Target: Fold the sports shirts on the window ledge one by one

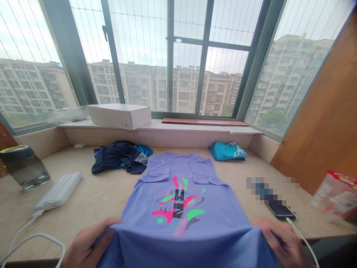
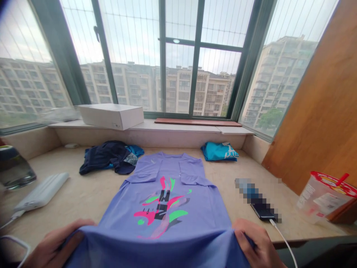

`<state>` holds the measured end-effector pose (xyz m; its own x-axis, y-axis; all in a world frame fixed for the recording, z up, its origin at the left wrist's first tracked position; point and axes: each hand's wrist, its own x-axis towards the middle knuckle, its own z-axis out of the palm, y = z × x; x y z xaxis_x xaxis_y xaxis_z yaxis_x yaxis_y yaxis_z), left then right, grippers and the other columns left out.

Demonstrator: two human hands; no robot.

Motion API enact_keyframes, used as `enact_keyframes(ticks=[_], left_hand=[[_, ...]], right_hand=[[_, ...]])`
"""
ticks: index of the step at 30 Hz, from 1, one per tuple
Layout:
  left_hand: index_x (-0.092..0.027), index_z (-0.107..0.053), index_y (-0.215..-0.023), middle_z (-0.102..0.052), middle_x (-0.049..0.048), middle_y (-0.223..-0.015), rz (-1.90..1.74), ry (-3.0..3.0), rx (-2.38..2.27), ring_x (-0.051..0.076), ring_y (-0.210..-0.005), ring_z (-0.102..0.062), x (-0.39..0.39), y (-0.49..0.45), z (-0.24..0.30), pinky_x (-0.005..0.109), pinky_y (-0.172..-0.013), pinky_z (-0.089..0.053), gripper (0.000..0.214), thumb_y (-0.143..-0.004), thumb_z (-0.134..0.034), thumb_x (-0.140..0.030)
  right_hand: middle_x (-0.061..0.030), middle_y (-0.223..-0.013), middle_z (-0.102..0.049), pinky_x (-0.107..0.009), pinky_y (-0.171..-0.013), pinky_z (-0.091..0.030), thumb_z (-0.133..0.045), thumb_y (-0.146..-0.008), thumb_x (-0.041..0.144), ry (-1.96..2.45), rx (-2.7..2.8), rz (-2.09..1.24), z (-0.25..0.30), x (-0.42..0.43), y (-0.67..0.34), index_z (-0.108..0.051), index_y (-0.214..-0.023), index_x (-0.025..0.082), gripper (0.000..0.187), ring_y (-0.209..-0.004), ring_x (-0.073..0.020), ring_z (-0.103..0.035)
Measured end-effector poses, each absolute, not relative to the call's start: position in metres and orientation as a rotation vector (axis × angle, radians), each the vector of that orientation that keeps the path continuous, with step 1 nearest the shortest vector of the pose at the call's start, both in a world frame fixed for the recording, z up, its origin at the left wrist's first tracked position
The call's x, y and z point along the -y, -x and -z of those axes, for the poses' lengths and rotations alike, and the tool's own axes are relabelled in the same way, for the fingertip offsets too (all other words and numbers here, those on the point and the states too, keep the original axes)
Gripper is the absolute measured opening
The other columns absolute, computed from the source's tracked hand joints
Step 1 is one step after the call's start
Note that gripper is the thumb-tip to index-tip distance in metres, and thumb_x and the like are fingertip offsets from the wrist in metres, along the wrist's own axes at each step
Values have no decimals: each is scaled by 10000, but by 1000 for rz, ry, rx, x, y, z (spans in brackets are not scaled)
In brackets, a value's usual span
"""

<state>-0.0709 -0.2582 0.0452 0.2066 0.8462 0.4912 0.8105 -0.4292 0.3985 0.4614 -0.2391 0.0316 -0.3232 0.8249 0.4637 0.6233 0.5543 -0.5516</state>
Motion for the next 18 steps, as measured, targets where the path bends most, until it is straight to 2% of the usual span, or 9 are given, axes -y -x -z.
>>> enact_keyframes(ticks=[3, 6, 8, 11, 13, 18], left_hand=[[-232, -746, -995, -785, 15, -876, -1010, -2192, -1832, 212, -781, -741, 221, 57, -79, 232, -699, -583, 433, -942, -461, -554], [-219, -717, -1079, -781, 46, -1002, -850, -2213, -1911, 241, -953, -734, 181, 45, -91, 286, -838, -570, 429, -947, -434, -513], [-191, -697, -1162, -739, 97, -1186, -717, -2323, -1880, 268, -1131, -679, 166, 44, -84, 357, -1001, -511, 441, -935, -436, -465], [-206, -670, -1266, -652, 114, -1358, -486, -2410, -1788, 284, -1283, -587, 165, 52, -64, 414, -1114, -430, 484, -904, -499, -478], [-242, -643, -1322, -610, 96, -1417, -380, -2411, -1741, 285, -1323, -556, 171, 61, -52, 422, -1128, -421, 513, -883, -549, -492], [-220, -620, -1364, -587, 110, -1438, -326, -2403, -1723, 297, -1334, -546, 181, 74, -43, 423, -1128, -426, 549, -871, -587, -461]], right_hand=[[-46, -718, -718, -297, -628, -556, -418, -992, 512, 1438, 1937, -318, -47, 205, -448, -687, -742, 236, 460, -692, -242, -684], [-77, -886, -775, -351, -779, -565, -389, -986, 535, 1583, 1982, -306, -52, 164, -436, -753, -893, 220, 490, -829, -275, -715], [-106, -1043, -772, -395, -918, -539, -409, -973, 506, 1621, 2078, -309, -47, 145, -433, -758, -1057, 219, 459, -980, -292, -713], [-116, -1345, -656, -442, -1116, -417, -486, -944, 499, 1549, 2271, -378, -34, 137, -436, -667, -1297, 220, 484, -1262, -299, -591], [-102, -1485, -539, -467, -1178, -342, -530, -931, 543, 1477, 2374, -490, -24, 141, -442, -587, -1400, 234, 565, -1378, -301, -483], [-93, -1596, -382, -518, -1209, -269, -529, -927, 628, 1479, 2467, -596, -13, 155, -451, -515, -1467, 280, 643, -1458, -318, -365]])
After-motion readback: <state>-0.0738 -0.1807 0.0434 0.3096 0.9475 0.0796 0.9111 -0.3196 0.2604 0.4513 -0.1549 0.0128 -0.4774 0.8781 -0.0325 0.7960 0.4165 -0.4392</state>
